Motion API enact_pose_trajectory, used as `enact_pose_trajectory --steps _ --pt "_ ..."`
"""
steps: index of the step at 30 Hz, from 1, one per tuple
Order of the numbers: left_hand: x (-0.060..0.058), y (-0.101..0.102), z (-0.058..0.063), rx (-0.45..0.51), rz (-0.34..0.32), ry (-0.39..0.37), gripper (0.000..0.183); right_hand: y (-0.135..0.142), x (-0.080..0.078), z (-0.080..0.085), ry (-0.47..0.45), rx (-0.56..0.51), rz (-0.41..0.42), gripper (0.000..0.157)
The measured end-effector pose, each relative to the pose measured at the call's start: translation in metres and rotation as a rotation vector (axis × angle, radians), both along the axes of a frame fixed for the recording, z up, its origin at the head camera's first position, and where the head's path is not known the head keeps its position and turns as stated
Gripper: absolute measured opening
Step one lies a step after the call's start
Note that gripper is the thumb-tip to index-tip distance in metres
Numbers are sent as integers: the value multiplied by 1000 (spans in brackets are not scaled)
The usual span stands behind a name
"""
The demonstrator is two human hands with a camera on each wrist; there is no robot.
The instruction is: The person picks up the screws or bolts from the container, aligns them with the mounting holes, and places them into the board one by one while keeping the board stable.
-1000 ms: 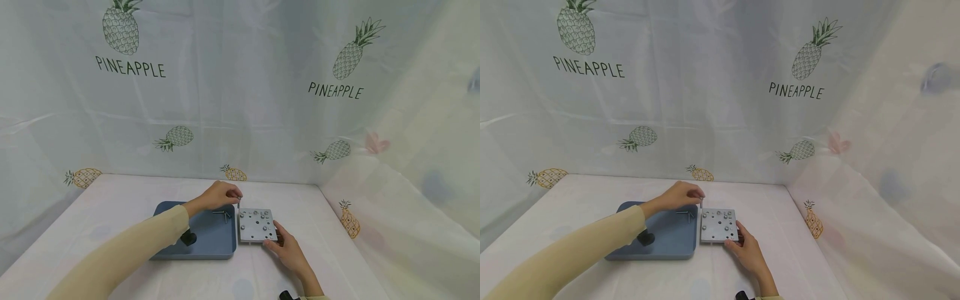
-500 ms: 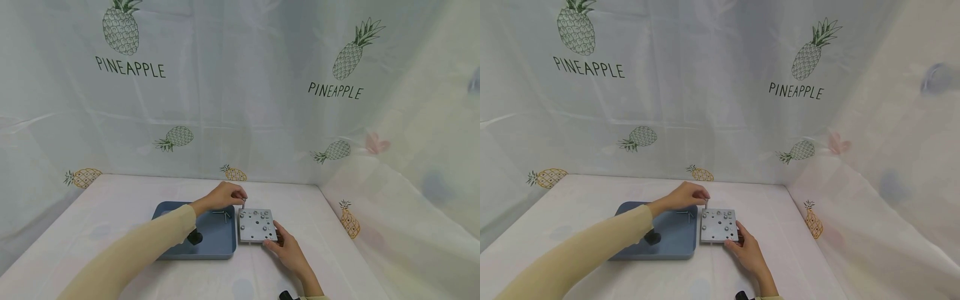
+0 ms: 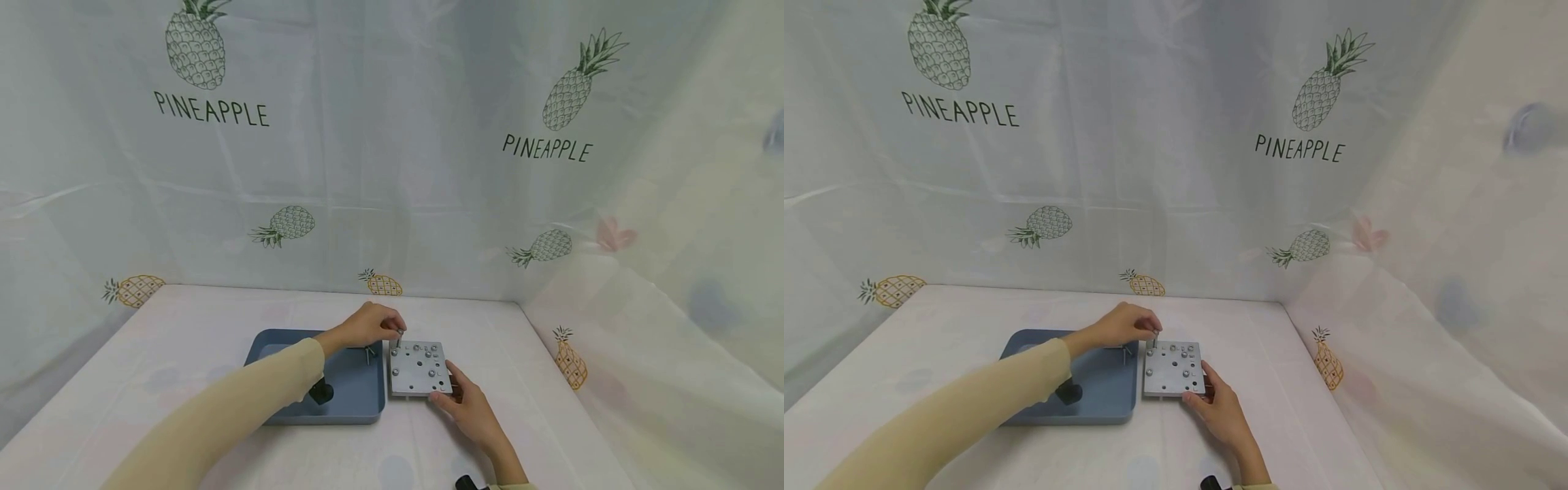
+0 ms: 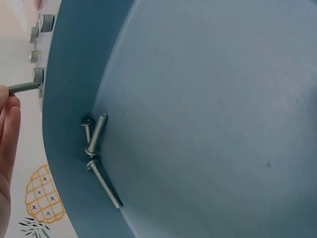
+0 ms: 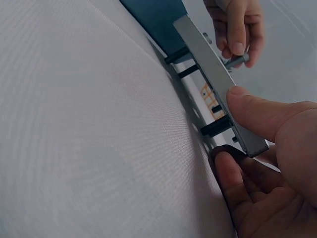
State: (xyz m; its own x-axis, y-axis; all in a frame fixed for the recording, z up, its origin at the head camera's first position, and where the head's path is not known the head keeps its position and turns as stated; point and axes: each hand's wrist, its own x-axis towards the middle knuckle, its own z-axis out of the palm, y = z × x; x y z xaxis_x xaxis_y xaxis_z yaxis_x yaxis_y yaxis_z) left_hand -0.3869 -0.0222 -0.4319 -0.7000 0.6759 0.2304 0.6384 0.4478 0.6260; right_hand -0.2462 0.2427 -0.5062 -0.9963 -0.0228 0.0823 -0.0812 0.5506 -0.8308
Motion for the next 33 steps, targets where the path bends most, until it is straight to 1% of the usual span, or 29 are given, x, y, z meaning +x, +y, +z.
enact_pose_trajectory --steps 6,13,17,23,33 --pt "1 1 -1 -13 -1 9 14 0 1 0 -8 1 -4 89" --pt "8 2 0 -36 -7 6 16 1 1 0 -9 -15 3 90" --pt "10 3 -3 -43 -7 10 15 1 1 -1 -7 -15 6 91" --pt "9 4 -8 -46 -11 30 14 1 0 -2 -10 -24 10 92" --pt "7 7 -12 -65 13 60 11 1 -1 -1 -6 -26 12 92"
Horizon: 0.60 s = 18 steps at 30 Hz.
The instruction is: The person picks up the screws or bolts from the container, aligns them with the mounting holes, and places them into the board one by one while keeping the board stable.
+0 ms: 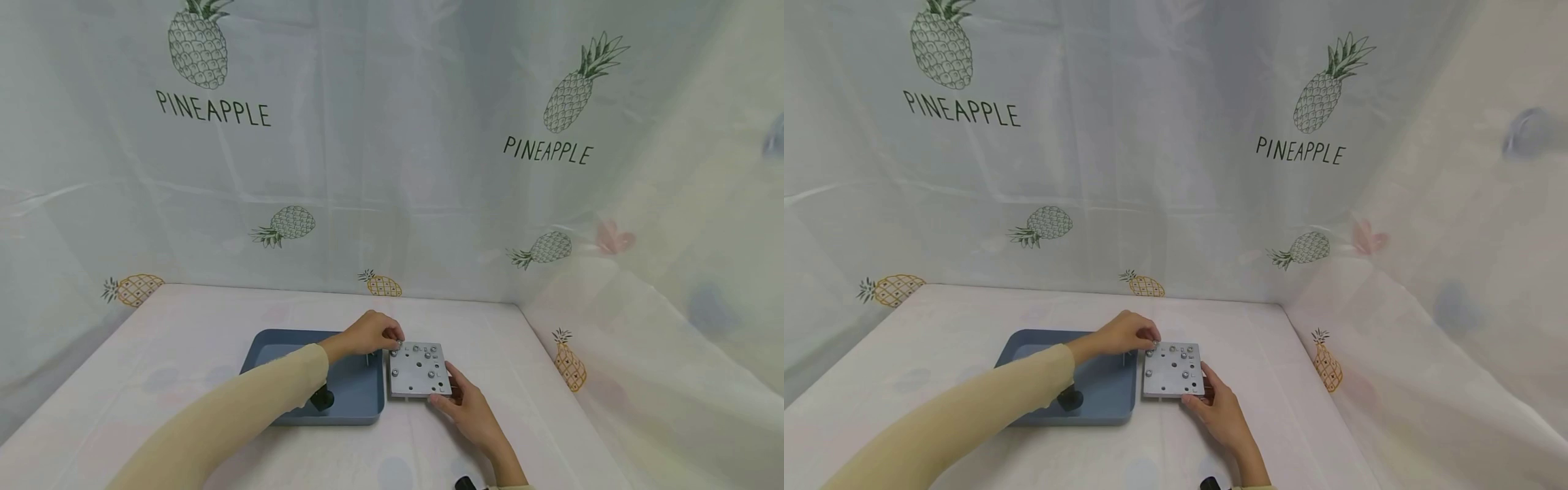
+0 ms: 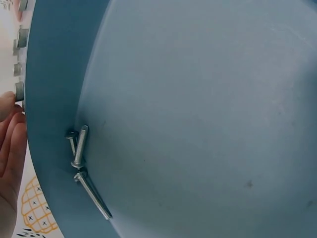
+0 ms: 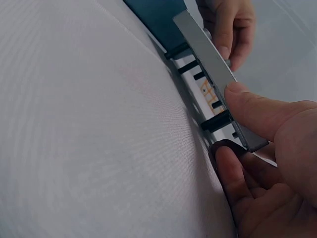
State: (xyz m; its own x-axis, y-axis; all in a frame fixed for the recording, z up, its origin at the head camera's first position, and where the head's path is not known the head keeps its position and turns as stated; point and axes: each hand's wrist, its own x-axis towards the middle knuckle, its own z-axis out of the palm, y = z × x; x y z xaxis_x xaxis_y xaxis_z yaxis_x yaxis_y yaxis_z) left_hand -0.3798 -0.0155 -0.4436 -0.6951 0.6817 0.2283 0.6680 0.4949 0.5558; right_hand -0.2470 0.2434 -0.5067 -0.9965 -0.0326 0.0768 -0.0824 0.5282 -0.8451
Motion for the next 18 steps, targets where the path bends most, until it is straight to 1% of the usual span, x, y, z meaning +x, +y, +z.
enact_pose_trajectory --steps 6,9,14,18 --pt "-1 0 0 -37 3 9 11 -1 1 -1 -8 -13 -11 92" --pt "-4 -4 0 -42 -1 15 14 -1 2 -1 -11 -10 -15 92" --pt "-8 -20 5 -27 -12 55 16 -1 2 0 -7 7 -5 93" --pt "-9 -36 11 -61 0 88 14 0 2 2 -8 9 -6 93"
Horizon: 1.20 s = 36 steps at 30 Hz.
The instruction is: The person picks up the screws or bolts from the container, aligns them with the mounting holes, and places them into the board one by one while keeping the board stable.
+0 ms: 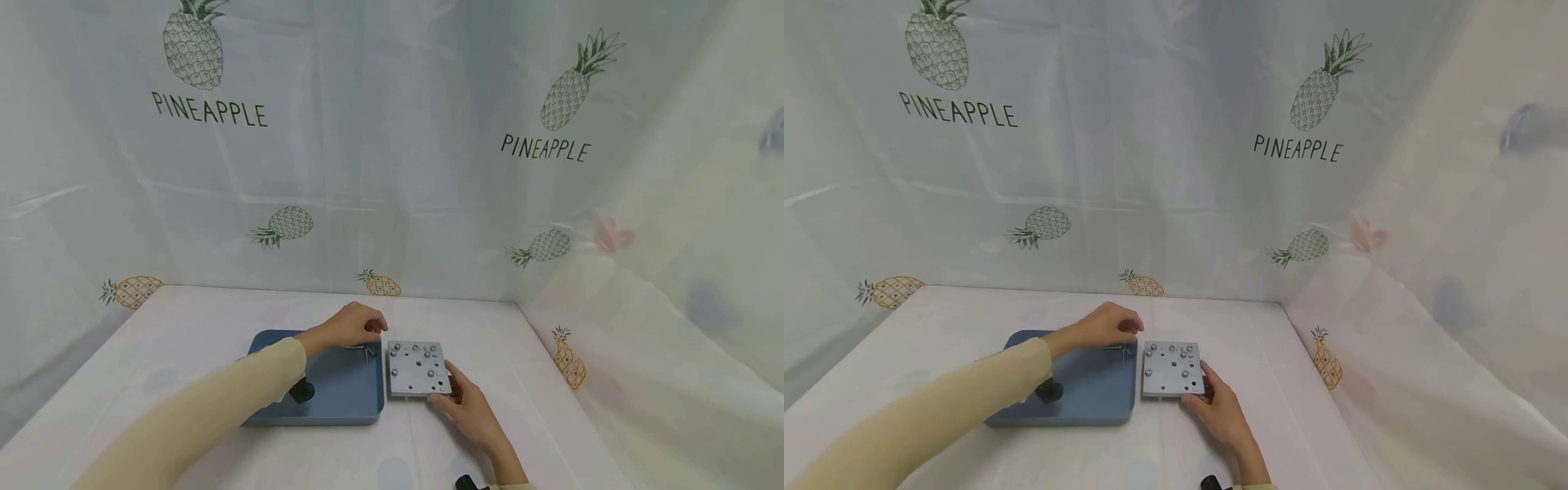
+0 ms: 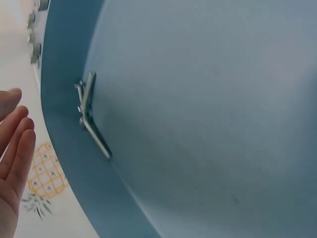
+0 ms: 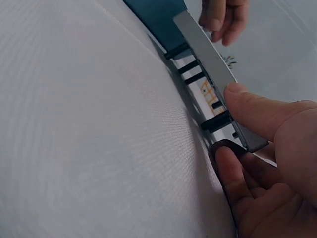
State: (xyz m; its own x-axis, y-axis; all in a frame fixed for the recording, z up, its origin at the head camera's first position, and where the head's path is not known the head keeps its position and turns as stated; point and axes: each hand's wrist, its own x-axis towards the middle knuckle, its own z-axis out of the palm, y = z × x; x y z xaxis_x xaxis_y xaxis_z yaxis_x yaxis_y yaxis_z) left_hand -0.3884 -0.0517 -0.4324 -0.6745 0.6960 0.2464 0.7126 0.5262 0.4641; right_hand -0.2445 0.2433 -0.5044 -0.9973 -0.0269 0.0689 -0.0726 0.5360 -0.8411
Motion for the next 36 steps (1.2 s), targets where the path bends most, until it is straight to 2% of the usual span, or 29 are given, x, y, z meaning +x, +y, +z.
enact_pose_trajectory --steps 6,12,19,25,30,36 --pt "3 -21 4 -66 -6 11 20 0 0 3 9 3 11 92" --pt "10 -31 3 -129 -5 -5 25 -1 1 2 17 3 15 92" --pt "16 -39 -4 -174 -37 -4 31 -2 2 2 11 1 15 92" --pt "20 -42 -12 -203 -34 -21 38 -3 3 2 3 -28 12 92" --pt "25 -39 -12 -237 -21 3 40 -2 2 1 12 -22 18 91" --pt "24 -33 -15 -299 -2 89 34 -1 1 0 15 -13 19 92"
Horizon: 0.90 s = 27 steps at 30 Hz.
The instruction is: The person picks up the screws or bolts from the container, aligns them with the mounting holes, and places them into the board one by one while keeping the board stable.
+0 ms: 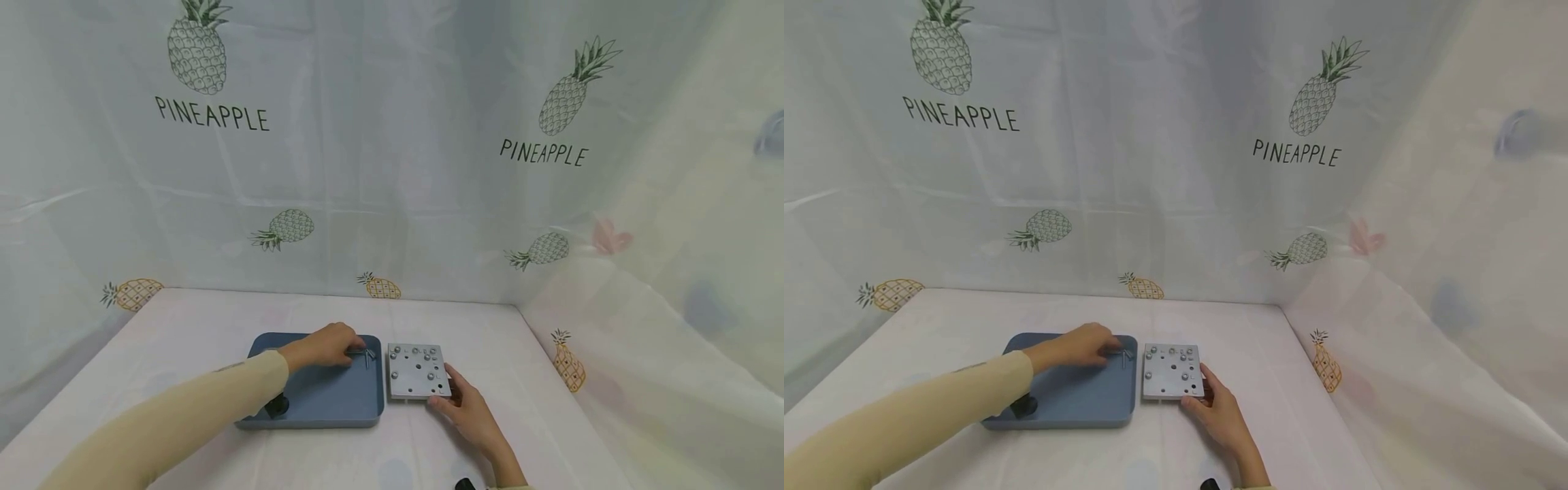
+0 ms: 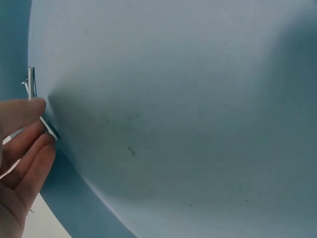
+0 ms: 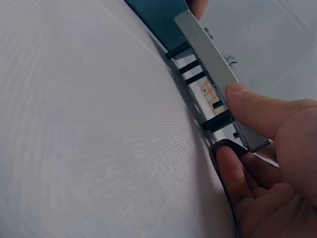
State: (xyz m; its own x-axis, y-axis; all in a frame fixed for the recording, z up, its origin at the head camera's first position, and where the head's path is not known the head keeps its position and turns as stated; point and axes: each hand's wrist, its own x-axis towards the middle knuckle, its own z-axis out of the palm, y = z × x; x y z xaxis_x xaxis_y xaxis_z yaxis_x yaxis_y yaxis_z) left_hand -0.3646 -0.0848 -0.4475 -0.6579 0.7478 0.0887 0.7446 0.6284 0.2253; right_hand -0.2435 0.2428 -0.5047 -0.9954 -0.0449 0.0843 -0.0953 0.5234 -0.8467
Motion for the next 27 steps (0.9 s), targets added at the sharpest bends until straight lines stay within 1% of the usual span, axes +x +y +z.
enact_pose_trajectory --steps 4,10,14,16,21,27 --pt "1 2 0 -20 -16 60 25 0 0 -2 -7 1 -2 93" --pt "1 3 0 -27 -8 116 20 0 -1 -1 -9 -3 -7 92" --pt "0 3 -1 -29 -7 113 17 0 -1 -1 -10 -7 -7 92" --pt "0 3 -2 -22 -17 107 15 0 -1 -1 -10 -5 -9 92" --pt "-3 2 -6 -3 -57 122 15 0 -1 -1 -12 0 -15 93" --pt "-4 -1 -7 12 -67 113 13 0 -1 -1 -11 -7 -14 93"
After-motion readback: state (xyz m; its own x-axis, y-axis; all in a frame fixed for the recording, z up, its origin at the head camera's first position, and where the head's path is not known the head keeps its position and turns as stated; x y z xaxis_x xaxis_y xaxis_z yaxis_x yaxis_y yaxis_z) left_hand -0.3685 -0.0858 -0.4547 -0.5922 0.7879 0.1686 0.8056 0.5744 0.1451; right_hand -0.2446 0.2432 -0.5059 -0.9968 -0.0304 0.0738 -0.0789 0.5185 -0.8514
